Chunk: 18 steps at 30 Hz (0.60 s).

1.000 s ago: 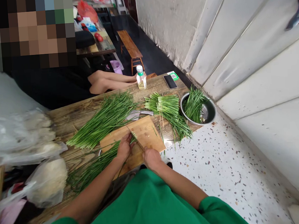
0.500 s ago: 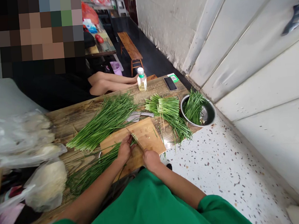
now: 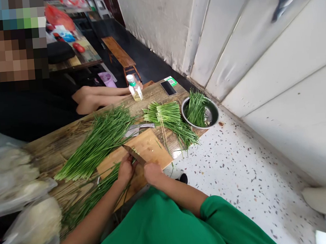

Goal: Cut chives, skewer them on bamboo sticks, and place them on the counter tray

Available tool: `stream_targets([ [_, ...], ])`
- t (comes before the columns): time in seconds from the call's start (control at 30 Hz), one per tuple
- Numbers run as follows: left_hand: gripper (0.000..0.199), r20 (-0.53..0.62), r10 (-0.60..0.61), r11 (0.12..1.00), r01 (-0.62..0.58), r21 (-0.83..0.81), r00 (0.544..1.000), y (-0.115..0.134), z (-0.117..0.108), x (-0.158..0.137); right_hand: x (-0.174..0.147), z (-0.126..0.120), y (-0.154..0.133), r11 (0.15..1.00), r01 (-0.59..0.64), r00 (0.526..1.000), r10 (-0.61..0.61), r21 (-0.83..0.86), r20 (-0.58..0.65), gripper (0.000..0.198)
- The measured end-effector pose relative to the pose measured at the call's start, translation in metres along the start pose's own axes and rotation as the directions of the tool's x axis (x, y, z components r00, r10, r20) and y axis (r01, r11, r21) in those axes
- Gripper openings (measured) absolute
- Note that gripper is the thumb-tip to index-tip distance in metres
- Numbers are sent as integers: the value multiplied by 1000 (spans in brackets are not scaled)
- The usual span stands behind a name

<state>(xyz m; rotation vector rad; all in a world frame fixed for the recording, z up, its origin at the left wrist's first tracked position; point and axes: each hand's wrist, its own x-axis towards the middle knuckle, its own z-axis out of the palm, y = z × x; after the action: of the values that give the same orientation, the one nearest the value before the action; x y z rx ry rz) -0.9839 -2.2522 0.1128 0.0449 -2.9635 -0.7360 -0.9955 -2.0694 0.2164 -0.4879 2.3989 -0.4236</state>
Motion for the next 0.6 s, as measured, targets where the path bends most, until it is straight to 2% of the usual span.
stream_targets([
  [0.1,45,26,4,995,-7,101,1000,-3,2,0,1,-3,13,1000,20,1000,-20,4,-23,25],
  [0.27,47,94,-58,981,39,187,994,-5,2,-1,-7,-8,51,994,-105,989,104,-2,-105,29],
  [0.37,46,117,-67,973,39,229,991,0,-2,0,-16,-8,67,993,-119,985,117,-12,-131,29],
  [0.53,46,64,18,927,-40,372,998,37,-16,-9,-24,-7,73,995,-91,979,84,-29,-186,26],
  [0.6,37,128,70,902,-118,415,989,55,-18,-18,-24,-7,74,994,-103,978,95,-31,-183,26],
])
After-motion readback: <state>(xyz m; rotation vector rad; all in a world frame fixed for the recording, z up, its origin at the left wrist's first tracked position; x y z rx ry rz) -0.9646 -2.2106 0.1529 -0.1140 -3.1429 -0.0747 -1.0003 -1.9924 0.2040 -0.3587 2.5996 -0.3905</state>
